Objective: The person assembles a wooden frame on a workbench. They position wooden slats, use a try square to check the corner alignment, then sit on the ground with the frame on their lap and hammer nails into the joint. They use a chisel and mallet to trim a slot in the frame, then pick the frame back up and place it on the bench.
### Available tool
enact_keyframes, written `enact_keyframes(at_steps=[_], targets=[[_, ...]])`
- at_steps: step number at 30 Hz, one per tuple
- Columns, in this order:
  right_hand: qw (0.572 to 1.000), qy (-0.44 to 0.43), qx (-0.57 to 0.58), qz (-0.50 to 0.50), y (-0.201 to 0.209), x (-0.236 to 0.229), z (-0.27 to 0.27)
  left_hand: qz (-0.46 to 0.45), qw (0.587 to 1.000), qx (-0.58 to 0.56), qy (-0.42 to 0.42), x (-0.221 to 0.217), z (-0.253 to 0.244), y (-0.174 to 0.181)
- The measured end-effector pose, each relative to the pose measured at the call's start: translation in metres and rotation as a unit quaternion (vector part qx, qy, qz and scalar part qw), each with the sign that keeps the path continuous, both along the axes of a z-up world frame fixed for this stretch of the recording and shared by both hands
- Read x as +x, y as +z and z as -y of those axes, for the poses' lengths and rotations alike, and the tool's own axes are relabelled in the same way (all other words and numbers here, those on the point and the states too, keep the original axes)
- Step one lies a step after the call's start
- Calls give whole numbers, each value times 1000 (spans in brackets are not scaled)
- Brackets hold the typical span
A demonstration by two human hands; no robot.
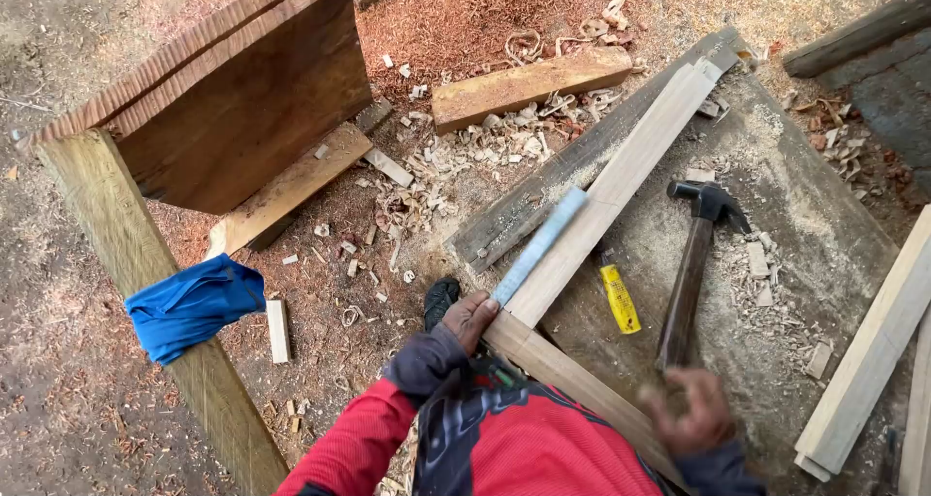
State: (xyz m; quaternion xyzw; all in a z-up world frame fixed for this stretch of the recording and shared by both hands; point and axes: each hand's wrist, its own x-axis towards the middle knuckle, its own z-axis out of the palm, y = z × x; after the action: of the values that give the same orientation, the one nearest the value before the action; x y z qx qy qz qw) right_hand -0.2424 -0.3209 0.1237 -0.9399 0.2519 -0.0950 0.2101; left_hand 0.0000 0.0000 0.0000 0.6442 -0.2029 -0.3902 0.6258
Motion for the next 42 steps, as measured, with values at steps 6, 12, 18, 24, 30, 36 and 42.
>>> enact_keyframes(at_steps=[6,12,18,24,30,36,42], targets=[[990,134,-31,-24,-32,-70,-31,23,988,129,83,-9,4,-2],[994,52,-99,-22,-12,-45,-55,82,989,117,39,-2,4,-1],[992,72,-103,-7,-13,-45,-56,51,987,153,-24,7,5,20],[992,58,-109,12,-16,-51,-68,27,991,120,-44,14,3,18],[990,59,-122,29,-15,-50,-73,70,989,119,-57,16,2,6],[987,53,-140,59,-19,-53,-76,65,995,58,-44,19,7,6],[995,14,-95,22,-22,-59,-92,-86,992,52,-72,28,5,0]])
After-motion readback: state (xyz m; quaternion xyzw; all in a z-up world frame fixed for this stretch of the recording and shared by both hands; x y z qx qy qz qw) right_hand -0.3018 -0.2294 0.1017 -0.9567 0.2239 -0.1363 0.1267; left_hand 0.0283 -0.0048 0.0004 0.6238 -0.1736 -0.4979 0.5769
